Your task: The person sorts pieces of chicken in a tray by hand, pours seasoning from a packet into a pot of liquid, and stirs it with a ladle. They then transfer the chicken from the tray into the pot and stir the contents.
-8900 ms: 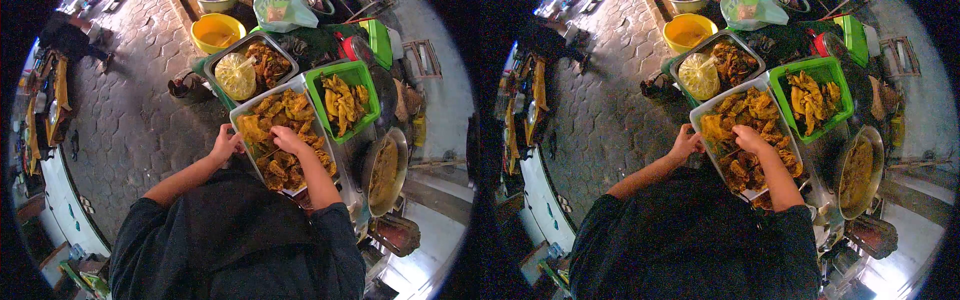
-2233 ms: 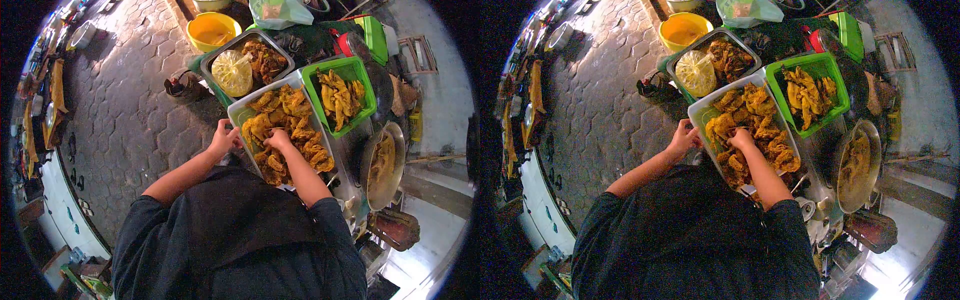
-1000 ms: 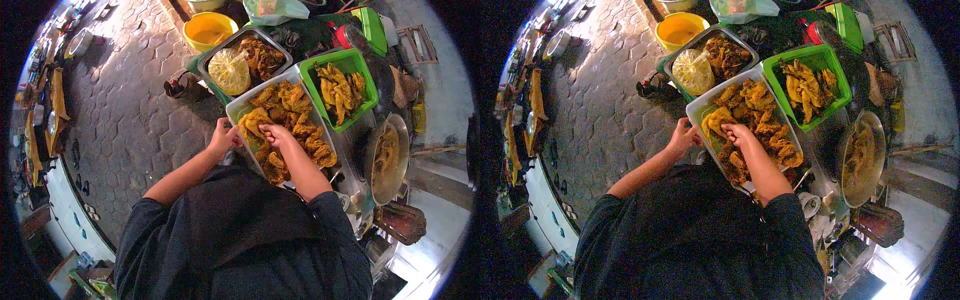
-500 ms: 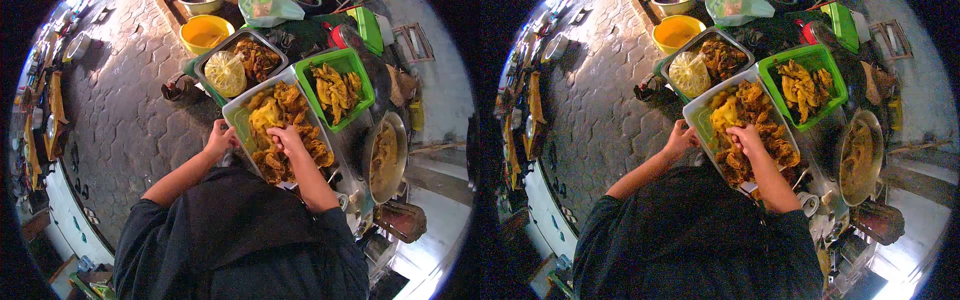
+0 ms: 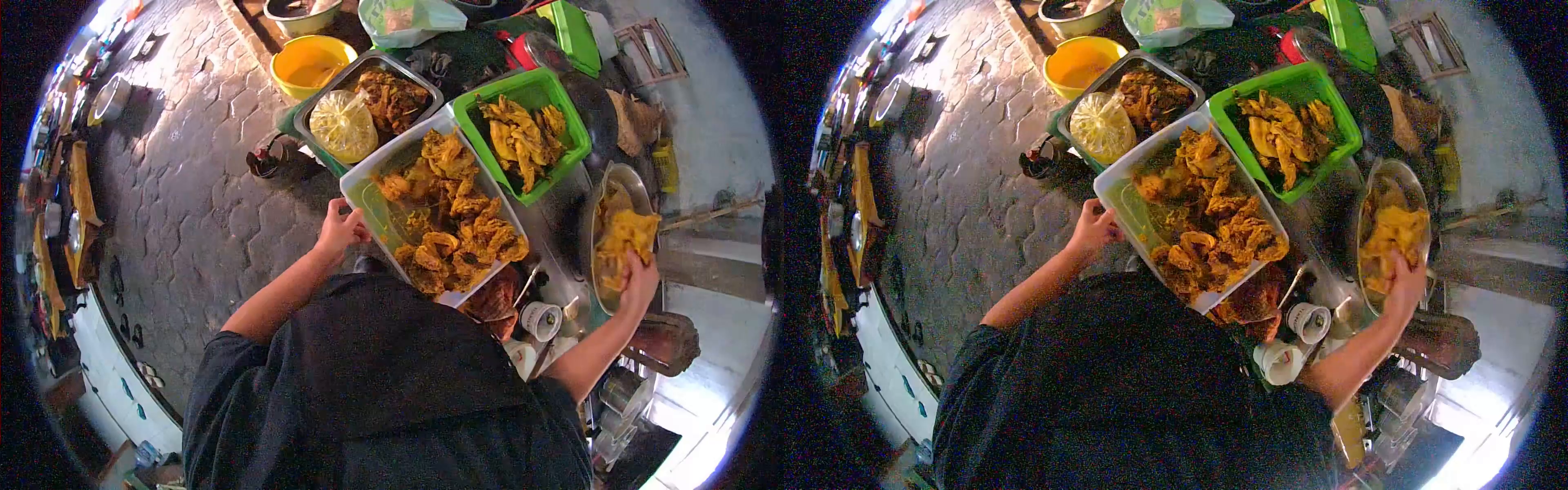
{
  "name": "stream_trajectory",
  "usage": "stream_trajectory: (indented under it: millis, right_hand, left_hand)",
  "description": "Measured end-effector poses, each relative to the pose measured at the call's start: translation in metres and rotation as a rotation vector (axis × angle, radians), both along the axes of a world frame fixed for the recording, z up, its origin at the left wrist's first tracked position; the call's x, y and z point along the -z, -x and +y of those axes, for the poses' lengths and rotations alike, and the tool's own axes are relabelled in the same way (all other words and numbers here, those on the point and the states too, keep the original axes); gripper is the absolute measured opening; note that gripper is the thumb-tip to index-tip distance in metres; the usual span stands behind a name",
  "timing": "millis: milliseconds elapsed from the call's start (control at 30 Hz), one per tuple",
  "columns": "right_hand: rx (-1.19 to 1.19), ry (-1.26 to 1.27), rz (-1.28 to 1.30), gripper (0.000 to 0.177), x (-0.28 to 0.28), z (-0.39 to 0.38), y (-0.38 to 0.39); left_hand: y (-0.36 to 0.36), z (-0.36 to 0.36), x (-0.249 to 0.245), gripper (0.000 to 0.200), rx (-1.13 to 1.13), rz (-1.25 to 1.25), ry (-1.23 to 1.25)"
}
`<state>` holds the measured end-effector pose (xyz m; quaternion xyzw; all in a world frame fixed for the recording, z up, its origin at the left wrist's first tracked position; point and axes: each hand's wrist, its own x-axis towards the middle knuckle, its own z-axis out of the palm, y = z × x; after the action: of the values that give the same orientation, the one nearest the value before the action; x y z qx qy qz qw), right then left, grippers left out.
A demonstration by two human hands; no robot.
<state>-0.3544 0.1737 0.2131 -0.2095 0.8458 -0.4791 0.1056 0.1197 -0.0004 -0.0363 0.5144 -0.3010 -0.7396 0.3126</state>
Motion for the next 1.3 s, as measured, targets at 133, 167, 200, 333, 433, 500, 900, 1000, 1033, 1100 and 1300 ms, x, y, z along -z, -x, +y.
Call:
stream_trajectory:
  millis: [133,167,200,333,433,500,900,1000,1033,1100,1300]
  right_hand:
    - [0.026,-0.411,0.108,0.030,0.027,0.049,0.118]
    - [-0.029,-0.469,0.231,0.023,0.049,0.060,0.145]
    - [-0.088,-0.526,0.353,0.017,0.068,0.068,0.166]
    - [-0.008,-0.577,0.113,0.021,0.111,0.073,0.194]
    - [-0.078,-0.658,0.491,0.028,0.093,0.032,0.118]
    - [-0.231,-0.606,0.528,0.035,0.052,-0.051,-0.024]
    - [-1.208,-0.683,0.604,0.046,0.203,-0.197,-0.276]
    - [-1.331,-0.818,0.387,0.040,0.190,-0.189,-0.280]
    - [-1.450,-0.805,0.160,0.038,0.177,-0.183,-0.280]
    - [-1.517,-0.820,0.092,0.035,0.152,-0.179,-0.277]
    - [-1.326,-0.784,0.560,0.027,0.188,-0.214,-0.267]
  left_hand:
    - [0.001,0.000,-0.010,0.039,0.008,0.022,-0.002]
    - [-0.001,-0.001,-0.006,0.039,0.018,0.036,-0.002]
    - [-0.001,-0.001,-0.004,0.039,0.025,0.049,-0.003]
    - [-0.003,-0.001,-0.007,0.038,0.057,0.001,-0.010]
    - [-0.002,0.001,-0.003,0.039,0.053,-0.006,0.008]
    - [-0.001,0.000,-0.003,0.040,0.032,0.001,0.021]
    - [0.004,0.000,-0.013,0.040,-0.007,-0.029,0.016]
    - [0.001,-0.001,-0.024,0.038,0.014,-0.058,0.010]
    - [0.000,-0.001,-0.025,0.039,0.060,-0.086,0.020]
    - [0.000,0.000,-0.027,0.039,0.027,-0.049,0.005]
    - [0.001,0.001,-0.007,0.041,-0.013,0.050,0.006]
